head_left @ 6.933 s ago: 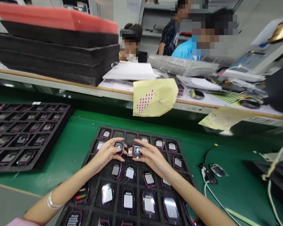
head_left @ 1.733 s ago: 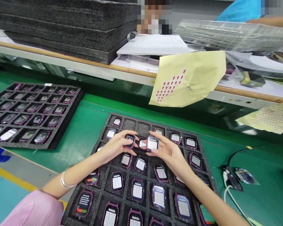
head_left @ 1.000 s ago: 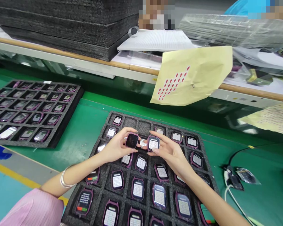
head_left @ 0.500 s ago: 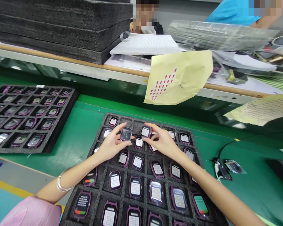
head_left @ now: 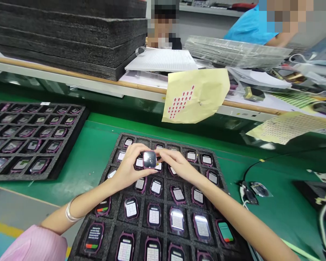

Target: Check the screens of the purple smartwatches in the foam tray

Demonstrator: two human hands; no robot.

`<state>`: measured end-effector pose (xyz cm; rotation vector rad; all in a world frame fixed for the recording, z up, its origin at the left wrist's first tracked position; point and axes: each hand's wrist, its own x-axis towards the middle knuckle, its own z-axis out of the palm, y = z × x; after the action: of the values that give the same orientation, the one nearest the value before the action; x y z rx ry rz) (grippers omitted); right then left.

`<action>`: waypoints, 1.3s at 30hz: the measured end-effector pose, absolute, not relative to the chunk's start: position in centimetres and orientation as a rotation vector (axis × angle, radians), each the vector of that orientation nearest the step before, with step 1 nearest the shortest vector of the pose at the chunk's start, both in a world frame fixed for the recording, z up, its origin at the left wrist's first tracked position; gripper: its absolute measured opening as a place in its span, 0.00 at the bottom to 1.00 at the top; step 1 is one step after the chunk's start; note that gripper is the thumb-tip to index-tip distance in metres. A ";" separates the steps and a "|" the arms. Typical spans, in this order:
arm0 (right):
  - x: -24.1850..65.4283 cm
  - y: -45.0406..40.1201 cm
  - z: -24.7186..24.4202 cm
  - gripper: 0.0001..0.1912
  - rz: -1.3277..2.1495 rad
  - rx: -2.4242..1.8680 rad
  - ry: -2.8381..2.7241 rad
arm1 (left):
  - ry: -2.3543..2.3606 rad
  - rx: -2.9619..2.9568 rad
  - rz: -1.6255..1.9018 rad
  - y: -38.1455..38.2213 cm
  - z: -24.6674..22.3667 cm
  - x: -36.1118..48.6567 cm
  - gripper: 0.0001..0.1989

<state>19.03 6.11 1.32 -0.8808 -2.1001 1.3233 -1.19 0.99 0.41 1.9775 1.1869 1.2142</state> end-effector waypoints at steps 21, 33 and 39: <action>21.0 3.7 2.2 0.24 1.989 -0.702 -1.127 | 1.791 2.163 0.335 8.8 0.2 -7.3 0.18; 22.1 3.1 1.5 0.32 2.056 -0.674 -1.160 | 1.954 2.053 0.175 8.7 -0.7 -5.7 0.21; 22.1 2.8 2.0 0.23 2.024 -0.626 -1.128 | 1.913 1.947 0.477 9.1 -0.7 -6.6 0.15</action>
<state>22.12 2.81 2.00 -0.6260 -1.1278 2.0241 -6.62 9.08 -0.66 1.9471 1.9128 0.4769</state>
